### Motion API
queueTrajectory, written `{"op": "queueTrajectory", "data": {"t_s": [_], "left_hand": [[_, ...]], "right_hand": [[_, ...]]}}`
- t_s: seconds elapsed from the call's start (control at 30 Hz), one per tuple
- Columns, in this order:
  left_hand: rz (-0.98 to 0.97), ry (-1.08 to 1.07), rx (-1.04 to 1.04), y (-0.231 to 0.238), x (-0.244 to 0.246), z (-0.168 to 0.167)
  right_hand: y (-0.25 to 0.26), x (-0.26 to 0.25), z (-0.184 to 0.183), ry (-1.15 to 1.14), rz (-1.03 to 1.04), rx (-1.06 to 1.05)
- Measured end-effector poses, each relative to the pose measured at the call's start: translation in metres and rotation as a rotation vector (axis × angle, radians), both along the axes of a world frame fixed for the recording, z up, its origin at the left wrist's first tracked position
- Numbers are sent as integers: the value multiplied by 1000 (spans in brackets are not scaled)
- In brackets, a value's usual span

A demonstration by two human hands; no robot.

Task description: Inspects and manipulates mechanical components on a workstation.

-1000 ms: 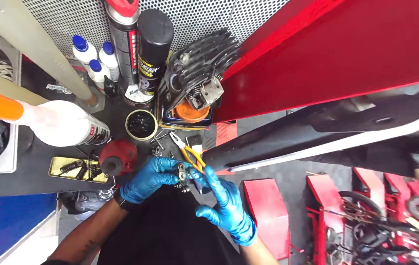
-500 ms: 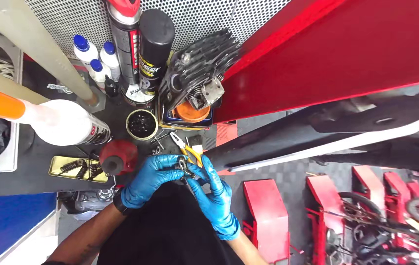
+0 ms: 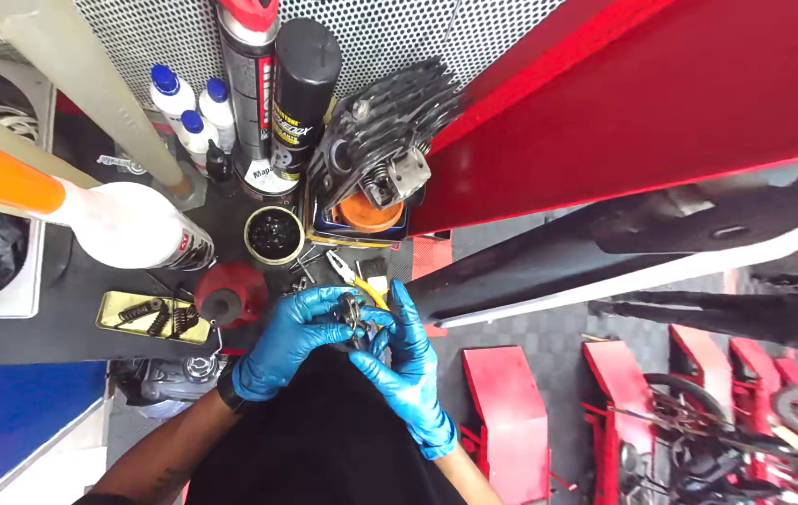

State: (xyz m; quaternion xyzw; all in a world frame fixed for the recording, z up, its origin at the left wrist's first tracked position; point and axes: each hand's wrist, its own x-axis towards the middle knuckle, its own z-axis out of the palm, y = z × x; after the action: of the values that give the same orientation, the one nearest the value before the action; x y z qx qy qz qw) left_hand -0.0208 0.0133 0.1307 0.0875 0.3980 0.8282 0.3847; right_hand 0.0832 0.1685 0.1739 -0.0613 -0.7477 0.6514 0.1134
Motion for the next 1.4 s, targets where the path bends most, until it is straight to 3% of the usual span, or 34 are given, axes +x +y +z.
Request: {"op": "queueTrajectory", "data": {"t_s": [0.13, 0.43, 0.8, 1.23, 1.33, 1.4], "left_hand": [[62, 27, -43, 3, 4, 7], [116, 35, -73, 5, 10, 11], [121, 12, -81, 7, 14, 12], [105, -58, -209, -11, 14, -12], [108, -71, -256, -17, 17, -17], [98, -72, -270, -18, 19, -20]], "right_hand": [[-4, -3, 2, -27, -44, -77], [-2, -6, 0, -126, -96, -550], [4, -5, -4, -133, -78, -627], [18, -6, -24, -119, -265, -437], [34, 10, -42, -189, -328, -194], [38, 26, -65, -346, -276, 189]]}}
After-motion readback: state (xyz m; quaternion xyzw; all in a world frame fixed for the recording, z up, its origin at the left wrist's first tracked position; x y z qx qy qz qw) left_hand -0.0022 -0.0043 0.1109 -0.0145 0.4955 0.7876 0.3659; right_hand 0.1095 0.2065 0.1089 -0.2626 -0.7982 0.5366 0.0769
